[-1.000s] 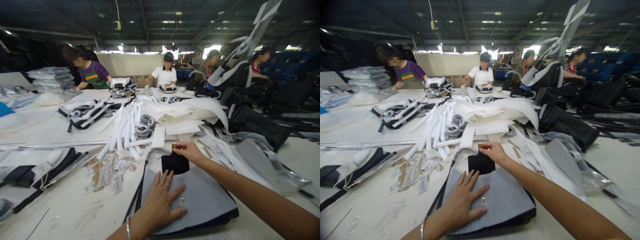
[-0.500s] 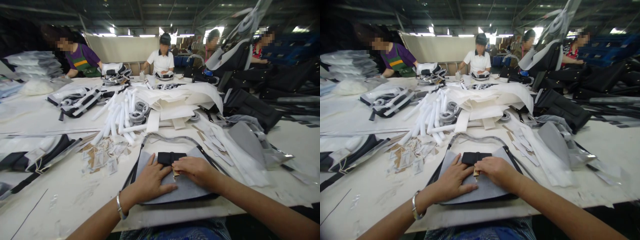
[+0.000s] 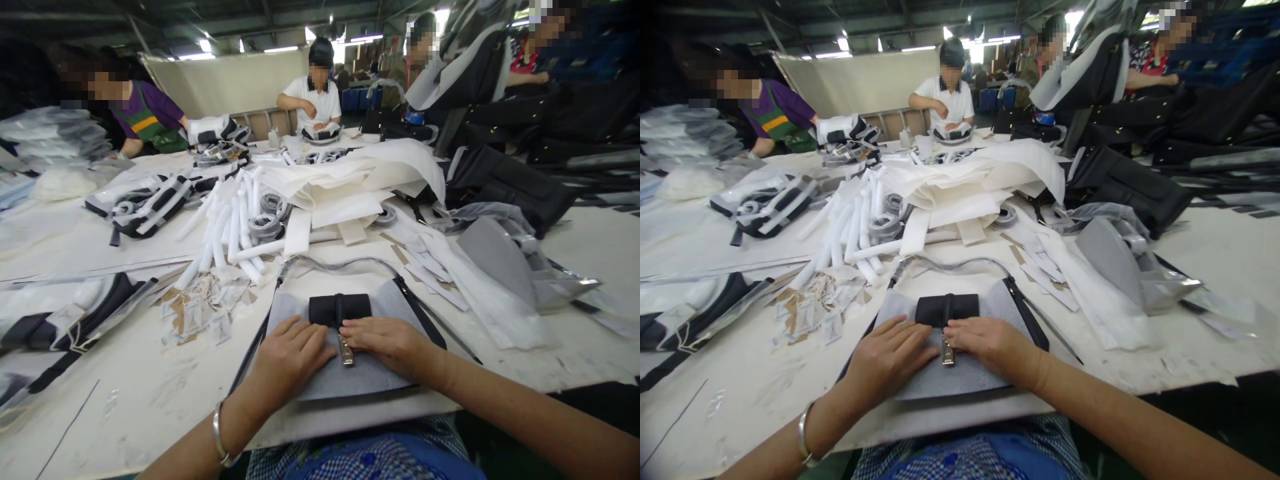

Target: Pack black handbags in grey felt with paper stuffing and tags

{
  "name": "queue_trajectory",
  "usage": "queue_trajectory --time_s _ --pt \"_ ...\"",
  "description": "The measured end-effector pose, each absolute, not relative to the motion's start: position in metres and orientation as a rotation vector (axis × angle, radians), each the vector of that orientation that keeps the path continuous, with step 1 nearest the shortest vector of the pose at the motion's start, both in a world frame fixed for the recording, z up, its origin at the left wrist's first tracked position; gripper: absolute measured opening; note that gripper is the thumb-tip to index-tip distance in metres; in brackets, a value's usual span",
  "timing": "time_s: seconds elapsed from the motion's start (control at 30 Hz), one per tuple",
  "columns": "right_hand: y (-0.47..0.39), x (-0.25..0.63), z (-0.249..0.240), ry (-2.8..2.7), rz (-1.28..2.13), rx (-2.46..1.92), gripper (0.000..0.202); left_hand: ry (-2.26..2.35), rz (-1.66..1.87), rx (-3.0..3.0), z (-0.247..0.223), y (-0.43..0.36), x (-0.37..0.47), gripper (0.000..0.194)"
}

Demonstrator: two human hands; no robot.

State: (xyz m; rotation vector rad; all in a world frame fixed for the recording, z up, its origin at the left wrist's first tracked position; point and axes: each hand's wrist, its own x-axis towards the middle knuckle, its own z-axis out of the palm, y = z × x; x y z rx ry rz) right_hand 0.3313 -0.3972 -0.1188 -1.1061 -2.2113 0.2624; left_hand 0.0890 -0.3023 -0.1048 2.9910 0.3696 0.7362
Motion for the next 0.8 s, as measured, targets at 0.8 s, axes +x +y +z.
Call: queue_trajectory --time_s 0.8 --pt "-0.388 0.324 -0.116 -2.015 0.737 -1.452 0.047 0.311 0.348 2.464 -0.103 -0.318 0.093 0.031"
